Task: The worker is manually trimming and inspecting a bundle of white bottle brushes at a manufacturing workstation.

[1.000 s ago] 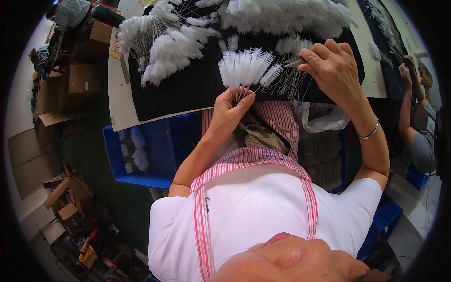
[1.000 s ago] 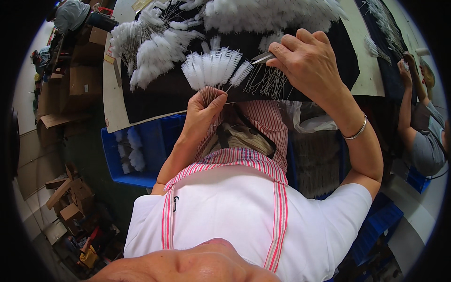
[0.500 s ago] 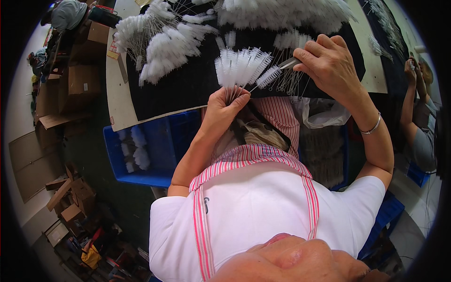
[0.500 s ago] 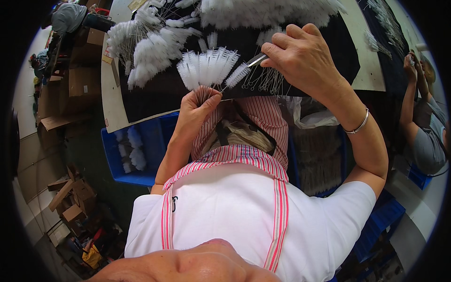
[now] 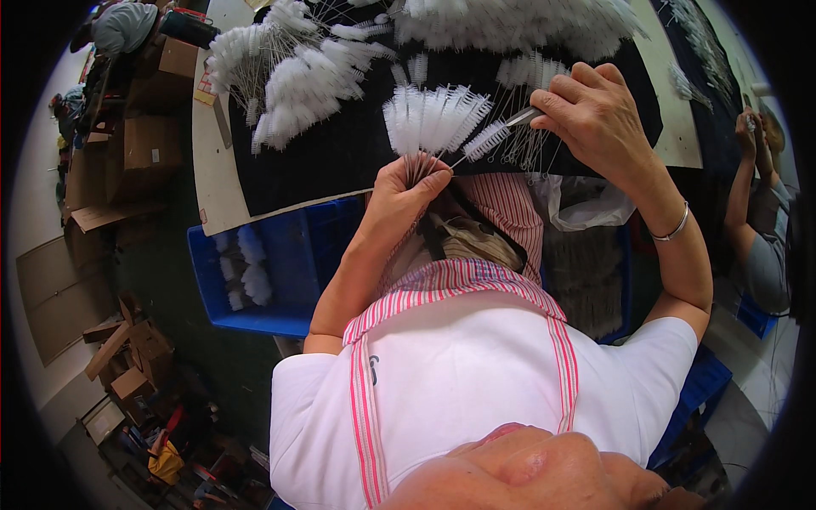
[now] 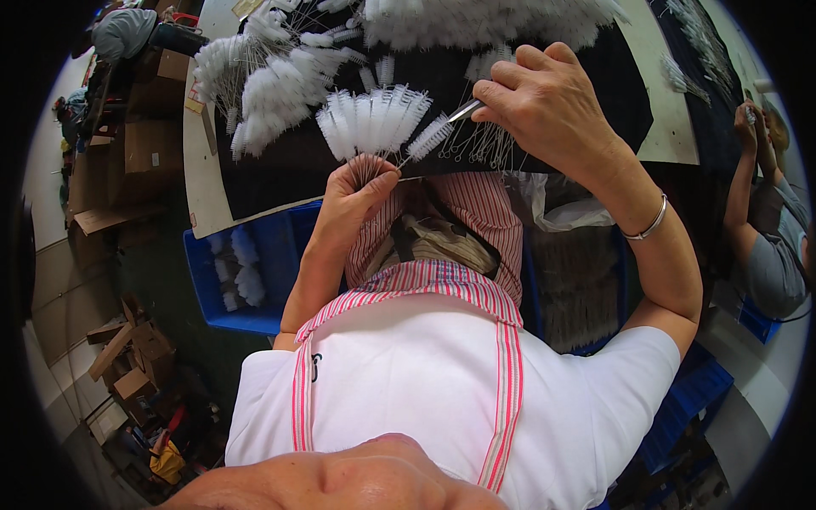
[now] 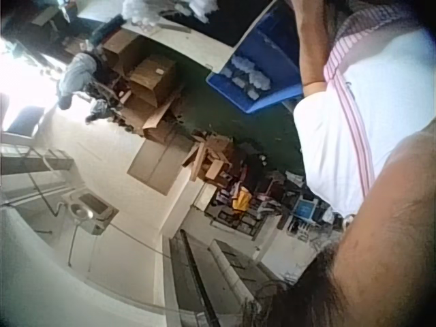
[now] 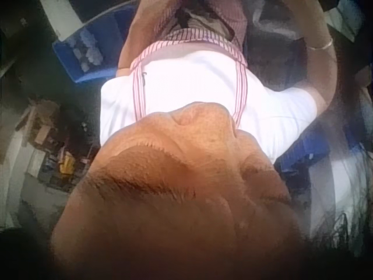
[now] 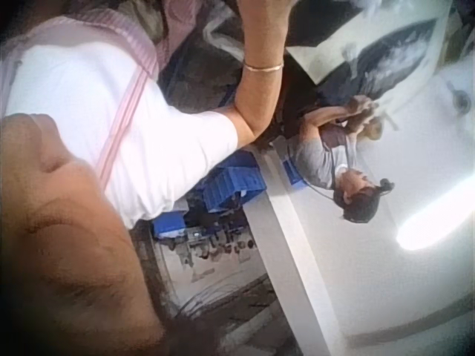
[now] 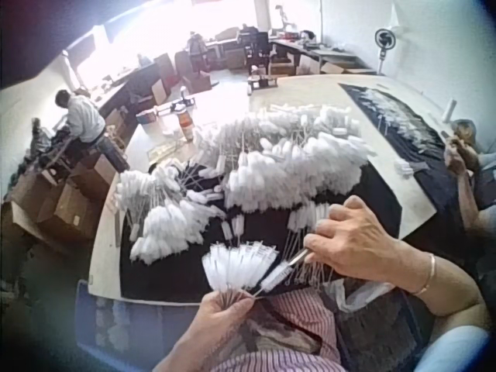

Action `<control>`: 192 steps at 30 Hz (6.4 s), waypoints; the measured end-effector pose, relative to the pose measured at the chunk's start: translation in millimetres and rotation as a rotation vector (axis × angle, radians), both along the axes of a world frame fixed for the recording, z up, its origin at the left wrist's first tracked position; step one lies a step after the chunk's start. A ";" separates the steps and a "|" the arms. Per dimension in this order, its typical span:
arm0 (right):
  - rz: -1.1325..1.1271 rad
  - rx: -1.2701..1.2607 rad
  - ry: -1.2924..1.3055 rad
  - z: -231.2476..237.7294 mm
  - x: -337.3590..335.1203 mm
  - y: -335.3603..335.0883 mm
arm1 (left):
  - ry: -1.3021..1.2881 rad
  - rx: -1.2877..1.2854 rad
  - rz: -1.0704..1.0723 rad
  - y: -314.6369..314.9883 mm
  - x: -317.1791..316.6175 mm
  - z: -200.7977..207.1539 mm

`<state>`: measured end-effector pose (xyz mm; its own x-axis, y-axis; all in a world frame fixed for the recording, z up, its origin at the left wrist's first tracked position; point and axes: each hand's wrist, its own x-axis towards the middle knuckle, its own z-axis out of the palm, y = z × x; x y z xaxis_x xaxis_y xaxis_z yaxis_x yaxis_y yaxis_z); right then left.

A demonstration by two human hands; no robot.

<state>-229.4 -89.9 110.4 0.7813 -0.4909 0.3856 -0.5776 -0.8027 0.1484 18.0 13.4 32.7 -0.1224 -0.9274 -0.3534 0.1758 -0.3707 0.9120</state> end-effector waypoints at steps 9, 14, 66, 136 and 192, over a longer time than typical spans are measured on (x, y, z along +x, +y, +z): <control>0.031 0.026 -0.025 2.6 -1.1 1.6 | 0.096 0.060 -0.034 -0.1 3.3 4.2; 0.010 0.034 -0.033 6.3 -4.5 0.5 | -0.031 -0.052 -0.028 1.5 -1.9 0.2; -0.017 0.088 -0.004 1.7 4.8 -1.5 | -0.564 -0.462 -0.007 6.6 1.4 -16.1; 0.020 -0.054 -0.043 11.1 15.9 -1.4 | -0.044 -0.072 -0.231 3.1 -7.9 -5.3; 0.043 0.007 0.027 11.7 23.8 0.1 | -0.085 0.038 -0.297 6.4 -13.7 -11.3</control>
<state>-205.6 -89.8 122.0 0.8117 -0.4593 0.3608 -0.5384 -0.8278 0.1577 4.4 19.8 21.5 -0.3546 -0.8416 -0.4074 -0.0220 -0.4280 0.9035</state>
